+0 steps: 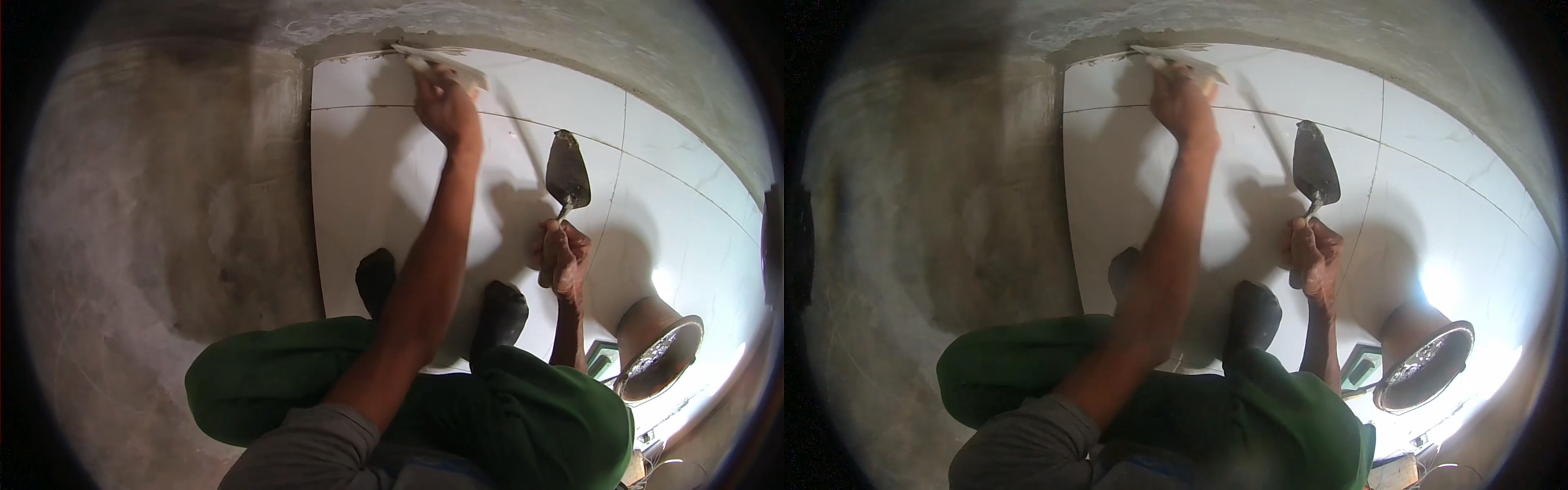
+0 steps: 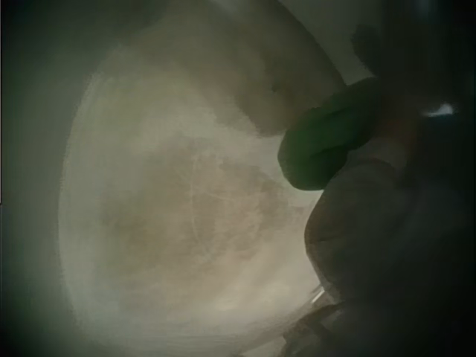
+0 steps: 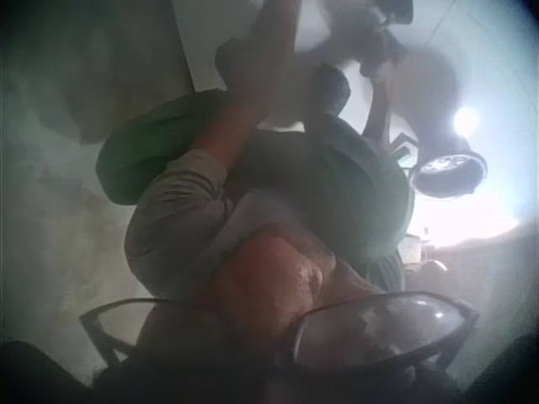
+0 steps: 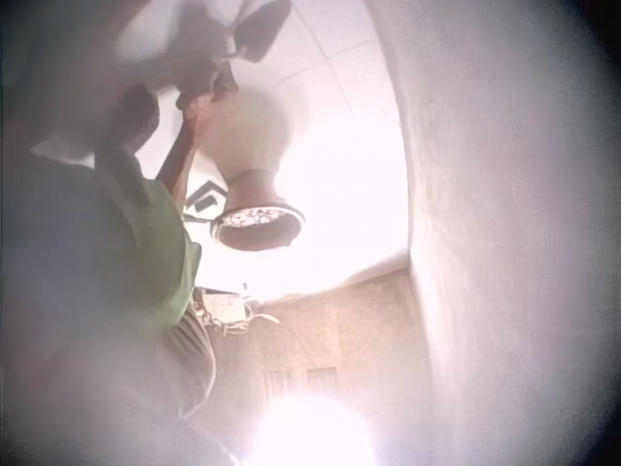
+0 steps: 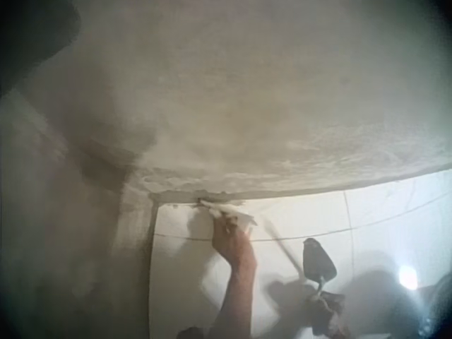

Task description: The person applies grout to the joints between floor tiles and a wall using a trowel and a wooden float, repeatedly dipping the trowel into a bucket of mixture.

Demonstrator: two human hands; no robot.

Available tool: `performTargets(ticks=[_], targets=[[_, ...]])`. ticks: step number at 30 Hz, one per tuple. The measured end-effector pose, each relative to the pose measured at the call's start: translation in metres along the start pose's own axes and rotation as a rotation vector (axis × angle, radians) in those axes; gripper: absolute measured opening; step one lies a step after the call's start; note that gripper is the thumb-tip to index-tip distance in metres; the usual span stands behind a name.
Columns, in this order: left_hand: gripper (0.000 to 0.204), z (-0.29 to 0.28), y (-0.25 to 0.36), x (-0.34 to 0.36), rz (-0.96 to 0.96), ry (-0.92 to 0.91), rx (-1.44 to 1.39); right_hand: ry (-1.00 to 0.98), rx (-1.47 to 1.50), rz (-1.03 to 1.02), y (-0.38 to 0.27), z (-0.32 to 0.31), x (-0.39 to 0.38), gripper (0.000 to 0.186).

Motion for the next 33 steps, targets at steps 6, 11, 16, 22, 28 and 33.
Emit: performTargets(ticks=[6,11,16,22,28,33], targets=[[0.025,0.008,-0.004,0.011,0.076,-0.196,0.095,-0.02,0.025,-0.041,-0.006,0.014,0.002,0.044],[0.022,-0.024,0.005,0.024,0.168,-0.056,-0.007,-0.008,-0.02,-0.098,-0.005,-0.003,0.006,0.043],[0.022,-0.075,0.056,0.099,0.116,0.111,-0.004,-0.027,0.035,-0.083,-0.004,0.013,0.005,0.043],[0.018,-0.013,0.014,0.021,0.043,-0.065,0.051,-0.012,-0.057,-0.009,-0.007,0.006,0.003,0.043],[0.025,-0.109,0.083,0.096,0.155,0.127,0.153,0.004,0.037,-0.085,-0.019,0.017,-0.001,0.044],[0.028,-0.131,0.11,0.135,0.064,0.146,0.197,-0.016,-0.068,-0.104,-0.021,0.014,0.001,0.044]])
Point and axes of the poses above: each hand's wrist, its own x-axis towards the middle knuckle, its own z-axis out of the palm, y = z × x, the point moved 6 cm from there along x, towards the middle knuckle, and after that the axes turned 8 degrees about -z, right-handed, at the moved point
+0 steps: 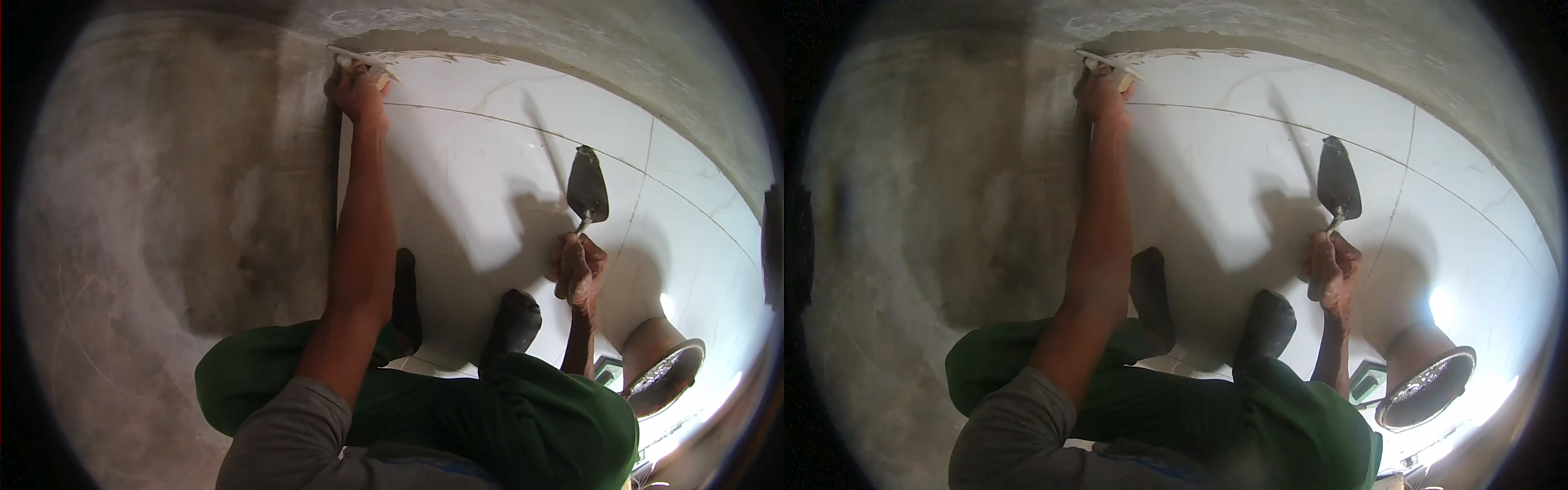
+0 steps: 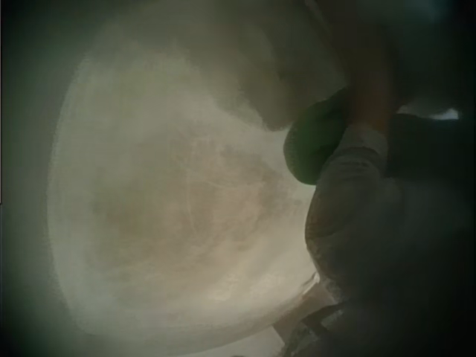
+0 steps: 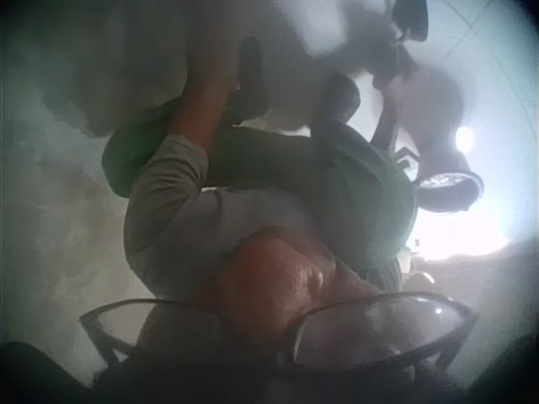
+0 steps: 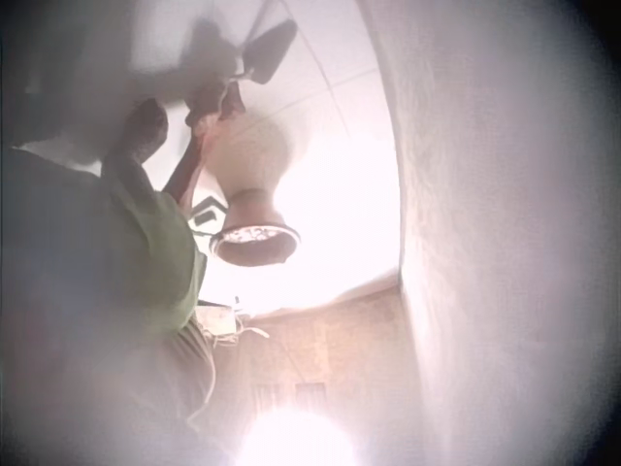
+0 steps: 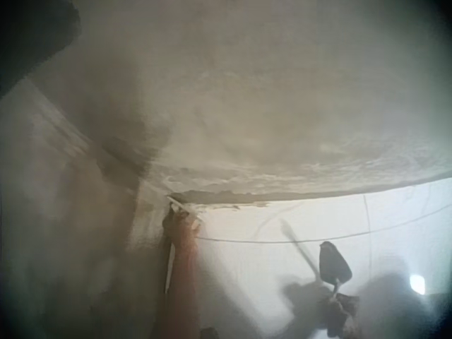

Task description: The person applies grout to the joints between floor tiles and a wall using a trowel and a wooden float, repeatedly dipping the trowel into a bucket of mixture.

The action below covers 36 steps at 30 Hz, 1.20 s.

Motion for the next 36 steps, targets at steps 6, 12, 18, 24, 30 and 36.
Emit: performTargets(ticks=[6,12,18,24,30,36], targets=[[0.028,0.04,-0.042,-0.032,-0.031,-0.084,-0.062,-0.038,0.003,0.06,0.007,-0.005,0.001,0.048],[0.029,0.112,-0.082,-0.136,0.05,-0.282,-0.096,0.061,0.091,0.046,0.006,0.001,-0.001,0.039],[0.027,0.07,-0.058,-0.095,0.073,-0.116,-0.137,0.056,0.047,0.062,0.015,-0.006,-0.001,0.041],[0.031,0.096,-0.07,-0.117,0.029,-0.306,-0.035,-0.008,0.039,0.032,0.013,-0.004,0.006,0.043],[0.034,0.111,-0.077,-0.12,-0.062,-0.127,-0.132,0.007,0.064,0.094,0.025,-0.012,-0.001,0.042],[0.038,0.133,-0.093,-0.111,0.201,-0.005,0.293,0.012,0.081,0.071,0.008,0.021,-0.001,0.04]])
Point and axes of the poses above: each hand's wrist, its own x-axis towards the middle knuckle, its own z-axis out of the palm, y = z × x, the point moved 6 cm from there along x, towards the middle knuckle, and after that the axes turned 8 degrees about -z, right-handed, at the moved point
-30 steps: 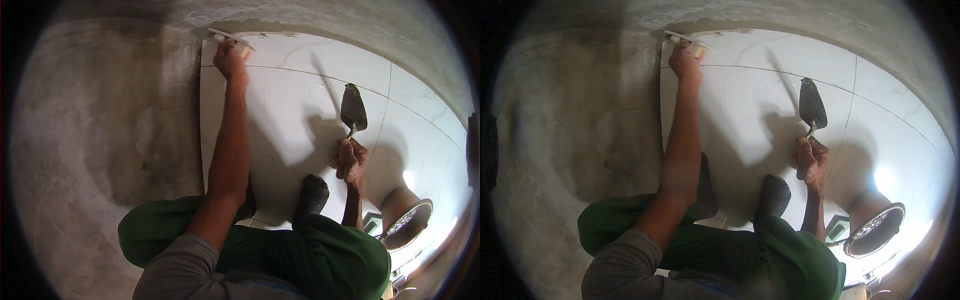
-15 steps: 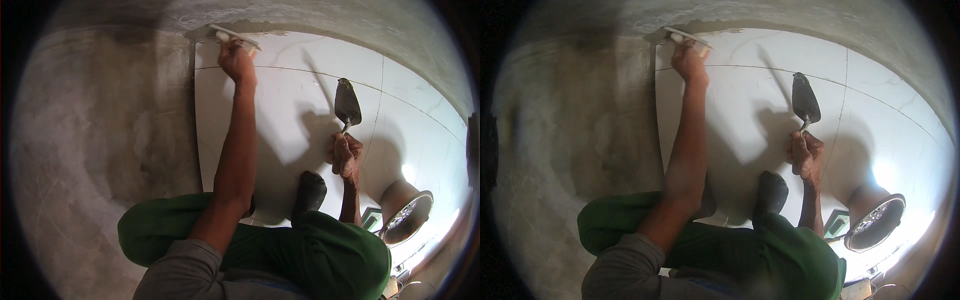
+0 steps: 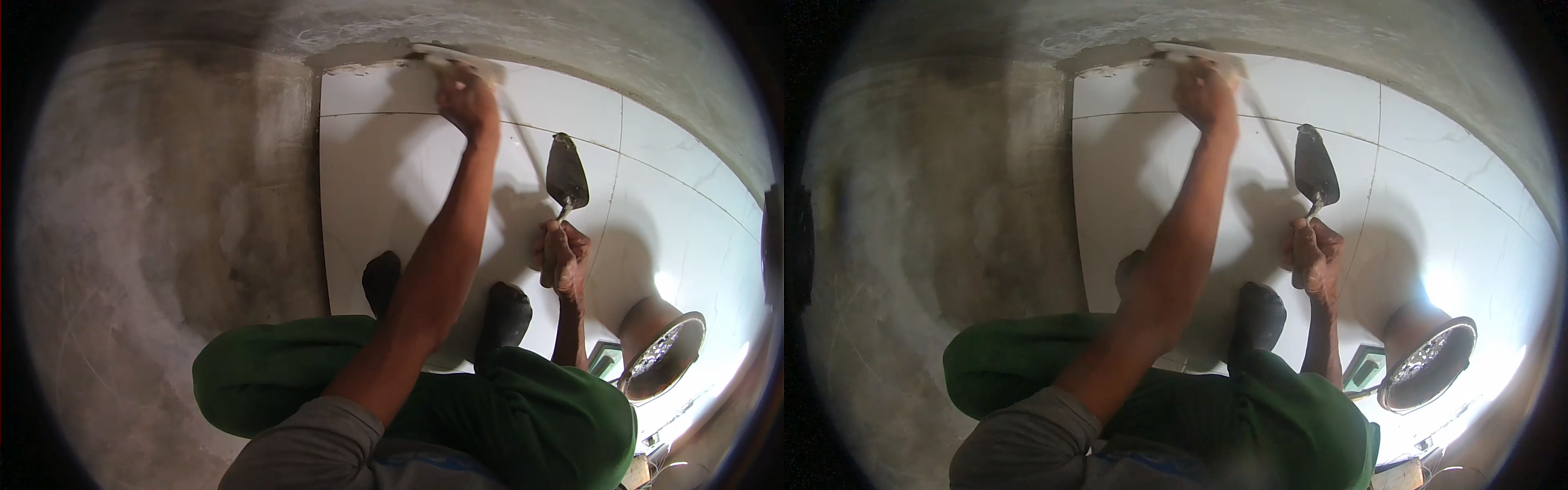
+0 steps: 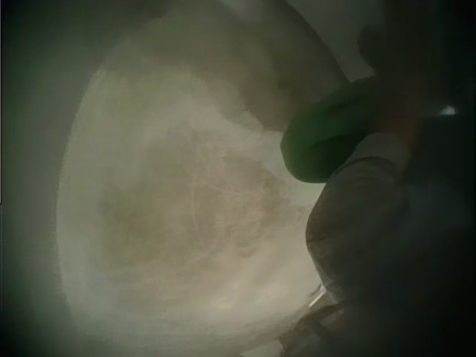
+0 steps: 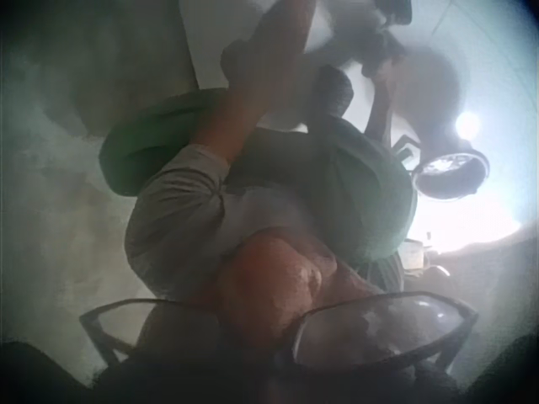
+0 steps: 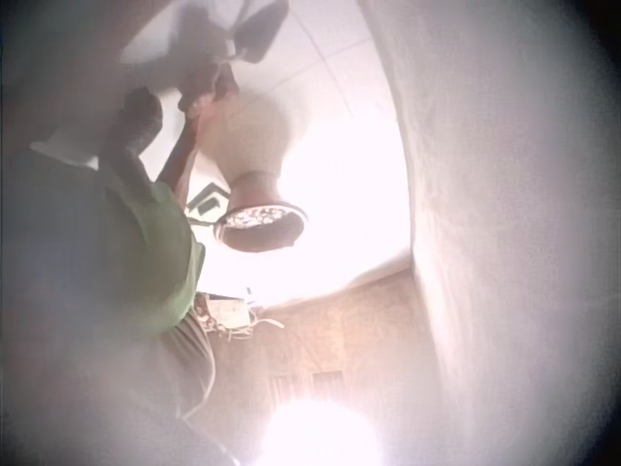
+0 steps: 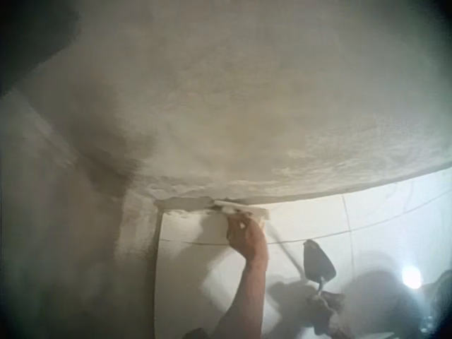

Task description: The person applies grout to the joints between floor tiles and a wall using a trowel and a wooden float, repeatedly dipping the trowel into a bucket of mixture.

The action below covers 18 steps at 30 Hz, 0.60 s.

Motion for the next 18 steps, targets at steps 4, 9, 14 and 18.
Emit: performTargets(ticks=[4,9,14,18], targets=[[0.04,0.002,0.015,-0.046,-0.083,-0.151,-0.304,0.019,-0.06,-0.04,0.004,-0.036,0.005,0.041],[0.05,-0.044,-0.002,0.044,-0.199,-0.05,-0.394,0.019,0.017,-0.001,0.003,-0.014,0.003,0.039],[0.034,0.011,0.015,-0.041,-0.161,-0.177,-0.22,-0.001,-0.084,-0.048,0.011,-0.039,0.006,0.043],[0.028,-0.047,0.001,0.01,-0.011,-0.03,-0.202,-0.031,-0.037,-0.049,-0.001,-0.027,0.005,0.042]])
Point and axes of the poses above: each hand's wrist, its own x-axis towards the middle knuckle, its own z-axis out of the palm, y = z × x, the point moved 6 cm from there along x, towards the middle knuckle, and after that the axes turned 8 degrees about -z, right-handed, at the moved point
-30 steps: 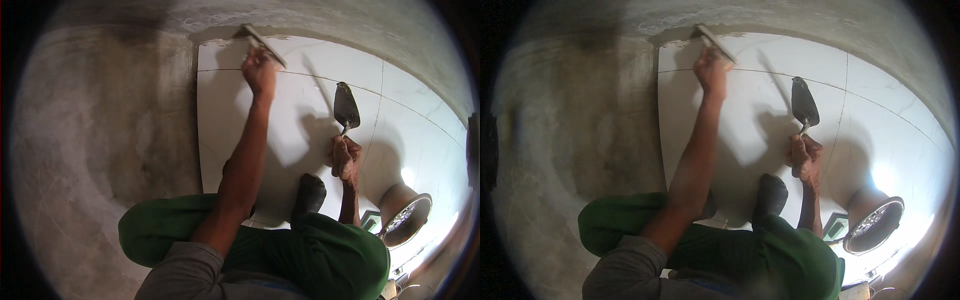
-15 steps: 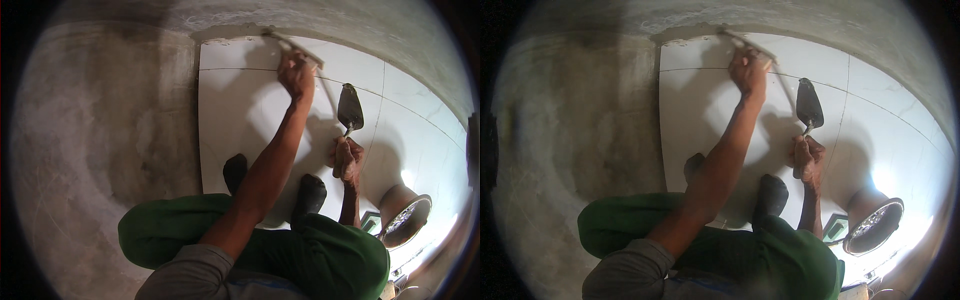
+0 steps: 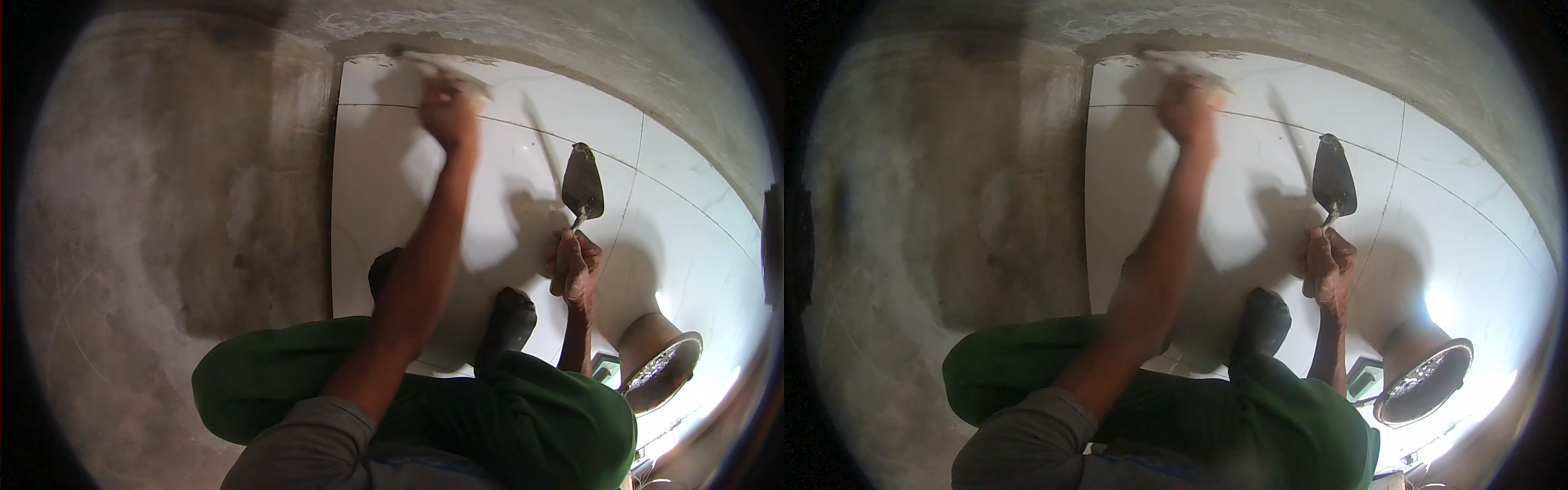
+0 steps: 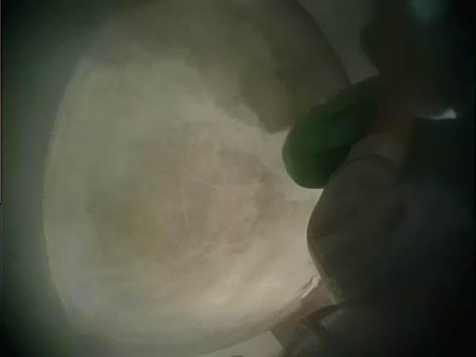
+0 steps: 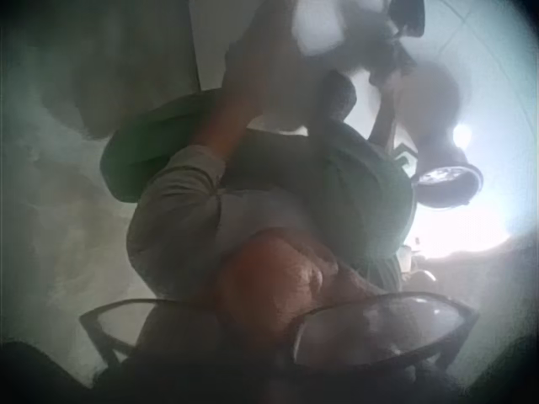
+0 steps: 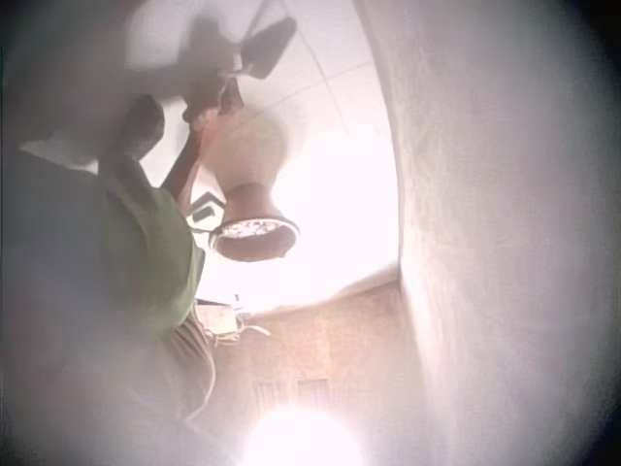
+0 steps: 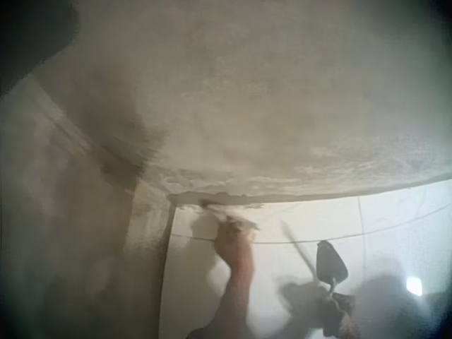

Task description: The person applies grout to the joints between floor tiles and a wall using a trowel and a wooden float, repeatedly dipping the trowel into a bucket of mixture.

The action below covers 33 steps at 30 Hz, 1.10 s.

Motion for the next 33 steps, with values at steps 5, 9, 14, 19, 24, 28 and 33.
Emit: performTargets(ticks=[5,9,14,19,24,28,33], targets=[[0.026,-0.081,0.04,0.102,0.299,0.197,0.256,-0.035,0.061,0.024,0.0,0.013,-0.001,0.042],[0.023,-0.044,0.021,0.085,-0.095,0.092,-0.039,-0.008,0.022,0.034,0.006,0.009,-0.001,0.043],[0.018,-0.013,0.022,-0.012,-0.055,-0.16,-0.051,0.045,0.006,0.005,0.0,-0.002,0.001,0.038],[0.013,-0.108,0.042,0.081,0.206,-0.087,-0.117,0.089,0.027,0.003,-0.018,0.016,-0.005,0.04],[0.026,-0.127,0.072,0.142,0.401,0.0,0.209,0.0,0.01,0.016,-0.002,0.002,0.001,0.042],[0.03,-0.13,0.066,0.156,0.483,0.079,0.351,-0.061,0.016,0.071,0.002,0.003,0.0,0.046],[0.031,-0.12,0.072,0.147,0.5,0.137,0.448,-0.034,0.031,0.07,0.001,0.003,0.001,0.043]])
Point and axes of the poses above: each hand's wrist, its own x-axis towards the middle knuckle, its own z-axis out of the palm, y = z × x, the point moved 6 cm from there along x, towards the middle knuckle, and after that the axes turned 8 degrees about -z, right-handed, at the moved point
